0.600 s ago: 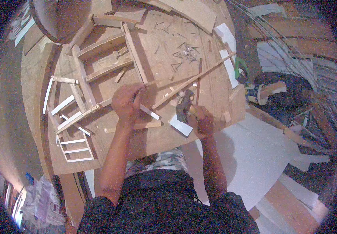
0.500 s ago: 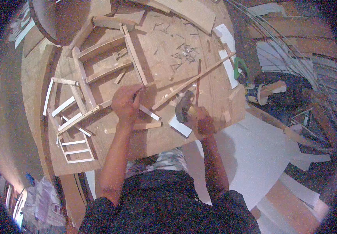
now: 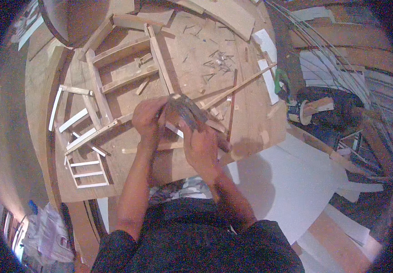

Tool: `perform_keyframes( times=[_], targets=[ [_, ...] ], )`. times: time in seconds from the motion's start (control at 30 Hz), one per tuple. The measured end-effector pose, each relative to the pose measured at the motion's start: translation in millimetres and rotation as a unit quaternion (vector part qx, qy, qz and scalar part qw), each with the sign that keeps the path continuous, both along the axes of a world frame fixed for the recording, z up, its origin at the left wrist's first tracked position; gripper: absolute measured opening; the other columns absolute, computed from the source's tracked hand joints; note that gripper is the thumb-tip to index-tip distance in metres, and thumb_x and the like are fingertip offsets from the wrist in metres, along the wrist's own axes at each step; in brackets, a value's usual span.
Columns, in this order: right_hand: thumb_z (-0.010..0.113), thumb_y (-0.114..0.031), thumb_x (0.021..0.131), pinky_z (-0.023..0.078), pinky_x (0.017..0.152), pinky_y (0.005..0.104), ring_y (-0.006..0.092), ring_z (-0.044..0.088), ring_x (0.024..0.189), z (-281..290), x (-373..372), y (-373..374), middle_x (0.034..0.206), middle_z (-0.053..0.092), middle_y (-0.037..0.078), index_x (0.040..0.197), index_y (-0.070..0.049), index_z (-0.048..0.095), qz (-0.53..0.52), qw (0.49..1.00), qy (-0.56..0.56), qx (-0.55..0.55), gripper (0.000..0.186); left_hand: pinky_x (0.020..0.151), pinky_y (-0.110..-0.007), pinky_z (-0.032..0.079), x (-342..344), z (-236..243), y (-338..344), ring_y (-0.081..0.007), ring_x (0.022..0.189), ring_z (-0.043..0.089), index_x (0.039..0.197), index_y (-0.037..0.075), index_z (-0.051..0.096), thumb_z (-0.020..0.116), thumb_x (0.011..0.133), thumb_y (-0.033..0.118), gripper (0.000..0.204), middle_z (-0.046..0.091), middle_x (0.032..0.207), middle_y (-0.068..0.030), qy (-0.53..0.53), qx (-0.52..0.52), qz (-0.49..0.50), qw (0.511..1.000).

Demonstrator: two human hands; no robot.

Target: The person hammers small wooden strips into a frame for a small structure on a workbench using a hammer, handling nails one at a time.

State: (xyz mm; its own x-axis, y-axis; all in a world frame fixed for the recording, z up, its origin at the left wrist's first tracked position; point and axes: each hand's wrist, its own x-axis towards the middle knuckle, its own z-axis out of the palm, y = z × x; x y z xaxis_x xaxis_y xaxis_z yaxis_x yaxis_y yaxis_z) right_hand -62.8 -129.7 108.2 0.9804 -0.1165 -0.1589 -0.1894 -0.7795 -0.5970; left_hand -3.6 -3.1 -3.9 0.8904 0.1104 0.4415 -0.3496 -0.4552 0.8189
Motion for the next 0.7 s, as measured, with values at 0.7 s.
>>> perform_keyframes(
  times=[0.7],
  targets=[
    [0.049, -0.028, 0.101, 0.046, 0.084, 0.0488, 0.0446, 0.060, 0.094, -4.5, 1.1, 10.7, 0.099, 0.064, 0.026, 0.107, 0.000, 0.064, -0.009, 0.996, -0.084, -0.015, 0.032, 0.082, -0.038, 0.053, 1.1, -1.6, 5.5, -0.0253, 0.084, 0.069, 0.092, 0.009, 0.075, 0.070, 0.073, 0.009, 0.020, 0.073, 0.090, -0.0070, 0.011, -0.009, -0.030, 0.999]
  ],
)
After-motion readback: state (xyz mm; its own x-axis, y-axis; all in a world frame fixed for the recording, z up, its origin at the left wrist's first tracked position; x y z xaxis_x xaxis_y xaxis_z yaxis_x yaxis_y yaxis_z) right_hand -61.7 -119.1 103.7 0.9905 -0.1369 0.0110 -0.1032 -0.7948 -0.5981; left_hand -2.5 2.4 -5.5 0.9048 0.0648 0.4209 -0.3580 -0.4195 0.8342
